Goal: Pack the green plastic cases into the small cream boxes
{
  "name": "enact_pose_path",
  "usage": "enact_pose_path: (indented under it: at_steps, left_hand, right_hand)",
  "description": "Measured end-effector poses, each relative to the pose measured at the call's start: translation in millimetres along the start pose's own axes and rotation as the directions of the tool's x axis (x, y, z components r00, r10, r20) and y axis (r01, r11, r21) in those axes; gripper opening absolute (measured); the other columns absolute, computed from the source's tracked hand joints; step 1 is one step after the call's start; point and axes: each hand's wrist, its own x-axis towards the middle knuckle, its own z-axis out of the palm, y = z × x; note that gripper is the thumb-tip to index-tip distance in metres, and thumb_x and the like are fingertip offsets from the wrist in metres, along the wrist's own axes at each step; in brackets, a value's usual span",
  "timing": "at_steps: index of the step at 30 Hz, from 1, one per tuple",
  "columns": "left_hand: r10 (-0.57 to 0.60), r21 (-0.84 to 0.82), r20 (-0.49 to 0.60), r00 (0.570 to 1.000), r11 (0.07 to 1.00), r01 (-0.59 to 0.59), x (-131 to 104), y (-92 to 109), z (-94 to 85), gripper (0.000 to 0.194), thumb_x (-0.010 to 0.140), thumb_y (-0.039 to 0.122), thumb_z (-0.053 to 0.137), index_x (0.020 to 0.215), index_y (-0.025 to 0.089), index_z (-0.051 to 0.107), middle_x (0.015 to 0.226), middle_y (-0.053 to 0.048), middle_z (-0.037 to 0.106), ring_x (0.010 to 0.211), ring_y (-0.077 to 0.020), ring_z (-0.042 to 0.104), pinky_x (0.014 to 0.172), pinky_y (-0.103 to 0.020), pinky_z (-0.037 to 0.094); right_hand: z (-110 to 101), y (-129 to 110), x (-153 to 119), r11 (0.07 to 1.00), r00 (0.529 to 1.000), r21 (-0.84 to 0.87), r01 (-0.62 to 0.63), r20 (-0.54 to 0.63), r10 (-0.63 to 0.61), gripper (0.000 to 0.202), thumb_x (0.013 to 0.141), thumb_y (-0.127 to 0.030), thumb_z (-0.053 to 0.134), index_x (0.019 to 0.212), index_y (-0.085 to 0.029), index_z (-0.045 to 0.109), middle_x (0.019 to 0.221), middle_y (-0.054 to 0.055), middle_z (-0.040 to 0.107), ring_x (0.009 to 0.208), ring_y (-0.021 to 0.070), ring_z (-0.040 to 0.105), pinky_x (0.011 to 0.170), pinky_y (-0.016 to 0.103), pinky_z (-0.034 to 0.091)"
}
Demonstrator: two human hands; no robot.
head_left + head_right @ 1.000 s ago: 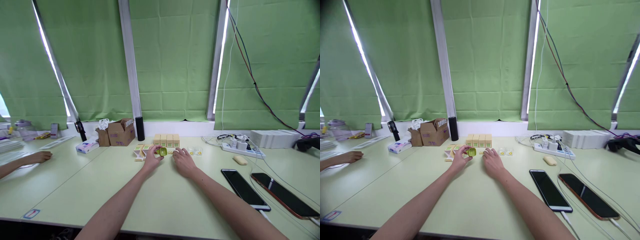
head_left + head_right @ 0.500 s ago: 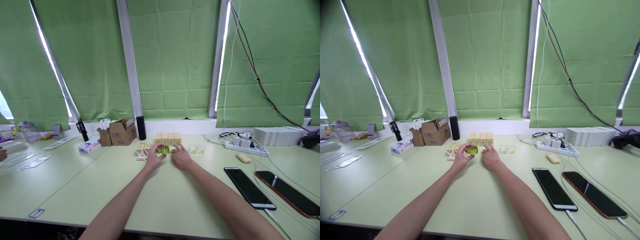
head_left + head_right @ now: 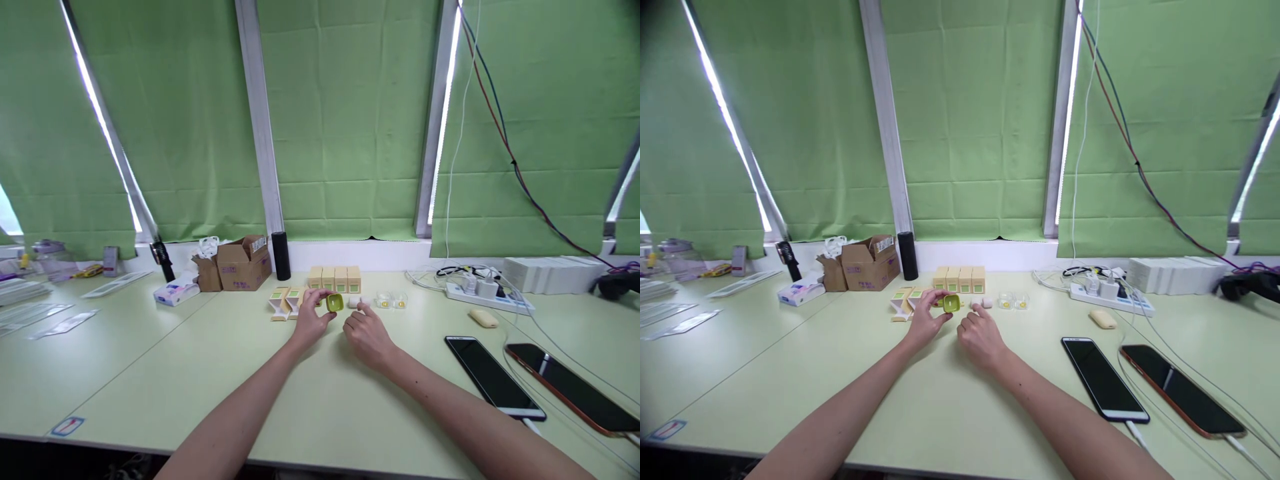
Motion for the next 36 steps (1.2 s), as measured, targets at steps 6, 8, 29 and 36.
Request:
enact_pose_path:
  at_steps: [6, 8, 29, 36]
  left_hand:
    - [0.018, -0.027, 0.026, 0.999, 0.999, -0.017, -4, 5, 4.8, 0.050, 0.068, 0.004, 0.071, 0.113, 0.025, 0.068, 0.118, -0.006, 0.059, 0.109, -0.0225, 0.061, 0.096, -0.039, 0.048]
    - [0.022, -0.029, 0.041, 0.999, 0.999, -0.021, -5, 6, 5.6, 0.049, 0.069, 0.003, 0.071, 0.113, 0.025, 0.068, 0.117, -0.006, 0.060, 0.112, -0.0234, 0.059, 0.097, -0.039, 0.048]
    - [0.045, -0.081, 0.117, 0.992, 0.996, -0.036, -17, 13, 12.0, 0.047, 0.071, 0.009, 0.078, 0.114, 0.025, 0.068, 0.118, -0.007, 0.057, 0.110, -0.0235, 0.063, 0.104, -0.045, 0.050]
    - [0.033, -0.084, 0.113, 0.993, 0.996, -0.024, -18, 13, 12.2, 0.047, 0.072, 0.009, 0.078, 0.114, 0.026, 0.067, 0.118, -0.006, 0.056, 0.112, -0.0232, 0.061, 0.106, -0.045, 0.050]
  right_hand:
    - [-9, -13, -14, 0.936, 0.974, 0.351, -0.019, -0.203, 0.096, 0.036, 0.085, -0.001, 0.046, 0.104, -0.020, 0.070, 0.092, 0.008, 0.073, 0.084, 0.0202, 0.064, 0.085, 0.036, 0.041]
    - [-14, -12, -15, 0.882, 0.950, 0.471, 0.007, -0.278, 0.142, 0.037, 0.091, -0.005, 0.045, 0.114, -0.022, 0.069, 0.103, 0.010, 0.073, 0.093, 0.0217, 0.065, 0.087, 0.037, 0.044]
    - [-15, 18, -14, -0.286, 0.544, 0.936, -0.206, 0.353, 0.761, 0.050, 0.066, -0.066, 0.081, 0.070, -0.018, 0.069, 0.059, -0.001, 0.057, 0.053, 0.0116, 0.049, 0.042, 0.021, 0.036]
    - [-19, 17, -15, -0.249, 0.591, 0.957, -0.146, 0.286, 0.754, 0.045, 0.066, -0.054, 0.086, 0.091, -0.018, 0.073, 0.076, 0.005, 0.071, 0.067, 0.0183, 0.066, 0.055, 0.029, 0.054]
